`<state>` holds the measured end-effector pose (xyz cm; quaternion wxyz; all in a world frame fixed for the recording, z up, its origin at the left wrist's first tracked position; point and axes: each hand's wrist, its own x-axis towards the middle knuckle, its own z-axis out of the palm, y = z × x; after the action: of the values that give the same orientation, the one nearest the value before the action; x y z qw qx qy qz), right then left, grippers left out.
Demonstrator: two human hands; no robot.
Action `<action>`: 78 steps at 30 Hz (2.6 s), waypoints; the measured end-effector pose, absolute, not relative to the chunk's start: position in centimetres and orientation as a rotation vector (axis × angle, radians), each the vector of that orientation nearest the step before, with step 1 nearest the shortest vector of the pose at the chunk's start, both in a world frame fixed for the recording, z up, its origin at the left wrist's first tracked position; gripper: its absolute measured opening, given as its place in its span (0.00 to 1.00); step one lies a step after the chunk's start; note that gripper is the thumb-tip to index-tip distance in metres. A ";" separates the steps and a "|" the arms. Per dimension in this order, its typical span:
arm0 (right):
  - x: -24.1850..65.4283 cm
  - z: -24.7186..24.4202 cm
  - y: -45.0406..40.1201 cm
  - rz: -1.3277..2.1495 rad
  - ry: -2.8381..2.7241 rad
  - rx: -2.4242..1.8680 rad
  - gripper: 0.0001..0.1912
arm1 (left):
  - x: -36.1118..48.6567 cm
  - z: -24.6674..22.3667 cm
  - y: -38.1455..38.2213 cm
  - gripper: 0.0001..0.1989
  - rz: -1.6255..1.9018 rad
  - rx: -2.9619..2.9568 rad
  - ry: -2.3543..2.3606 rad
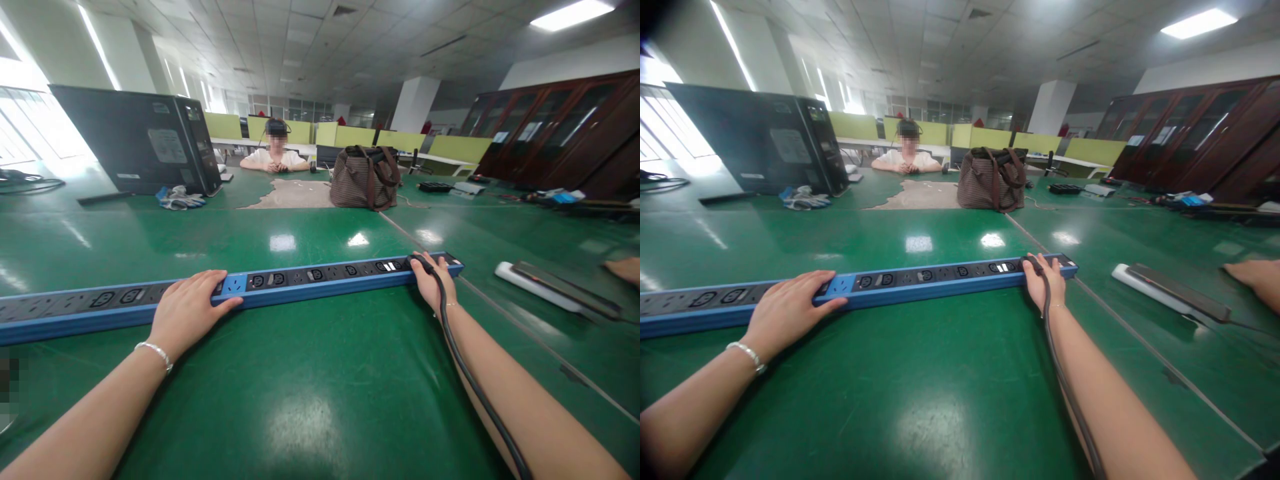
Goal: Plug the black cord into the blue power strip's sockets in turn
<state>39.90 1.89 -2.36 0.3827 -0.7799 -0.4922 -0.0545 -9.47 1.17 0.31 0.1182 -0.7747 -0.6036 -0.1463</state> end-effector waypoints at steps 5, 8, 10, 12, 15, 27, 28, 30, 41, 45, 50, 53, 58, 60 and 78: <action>39.5 -2.0 1.8 -0.139 -1.210 -2.022 0.20 | -9.5 0.2 1.2 0.32 -0.444 -2.272 -1.755; 39.0 -1.9 1.8 -0.112 -1.159 -2.042 0.20 | -9.5 0.2 1.2 0.32 -0.446 -2.272 -1.750; 38.8 -1.9 1.8 -0.134 -1.134 -2.039 0.20 | -9.5 0.3 1.1 0.32 -0.448 -2.272 -1.754; 38.8 -2.0 1.8 -0.184 -1.156 -2.016 0.20 | -9.5 0.3 1.1 0.32 -0.450 -2.272 -1.758; 39.1 -2.2 2.0 -0.208 -1.236 -1.929 0.20 | -9.5 0.3 1.1 0.32 -0.444 -2.269 -1.755; 39.9 -3.0 2.5 -0.227 -1.146 -1.682 0.24 | -9.4 0.3 1.1 0.32 -0.447 -2.270 -1.753; 39.9 -2.9 2.6 -0.228 -1.148 -1.670 0.23 | -9.5 0.3 1.1 0.32 -0.454 -2.272 -1.755; 39.9 -2.5 2.6 -0.252 -1.098 -1.590 0.24 | -9.5 0.3 1.1 0.32 -0.467 -2.280 -1.756; 32.4 0.6 1.4 -0.104 -1.220 -1.460 0.23 | -9.6 0.2 1.2 0.32 -0.473 -2.291 -1.768; 29.7 0.2 1.2 -0.039 -1.371 -1.541 0.23 | -9.4 0.3 1.1 0.32 -0.471 -2.276 -1.755; 29.1 -0.5 1.3 -0.034 -1.397 -1.625 0.22 | -9.4 0.2 1.1 0.32 -0.479 -2.271 -1.751; 28.7 -0.4 1.3 -0.078 -1.398 -1.651 0.22 | -9.4 0.1 1.1 0.31 -0.465 -2.264 -1.750; 28.1 -0.2 1.1 -0.193 -1.483 -1.741 0.18 | -9.5 0.2 1.2 0.32 -0.474 -2.271 -1.765; 28.1 -0.3 1.1 -0.259 -1.510 -1.735 0.17 | -9.4 0.2 1.1 0.32 -0.488 -2.276 -1.775; 28.6 -0.1 0.8 -0.387 -1.680 -1.762 0.17 | -9.6 0.1 1.2 0.32 -0.447 -2.274 -1.763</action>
<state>28.61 0.78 -0.14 0.3316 -0.6743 -0.6430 -0.1479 -9.56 1.23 0.15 0.1146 -0.7758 -0.6015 -0.1524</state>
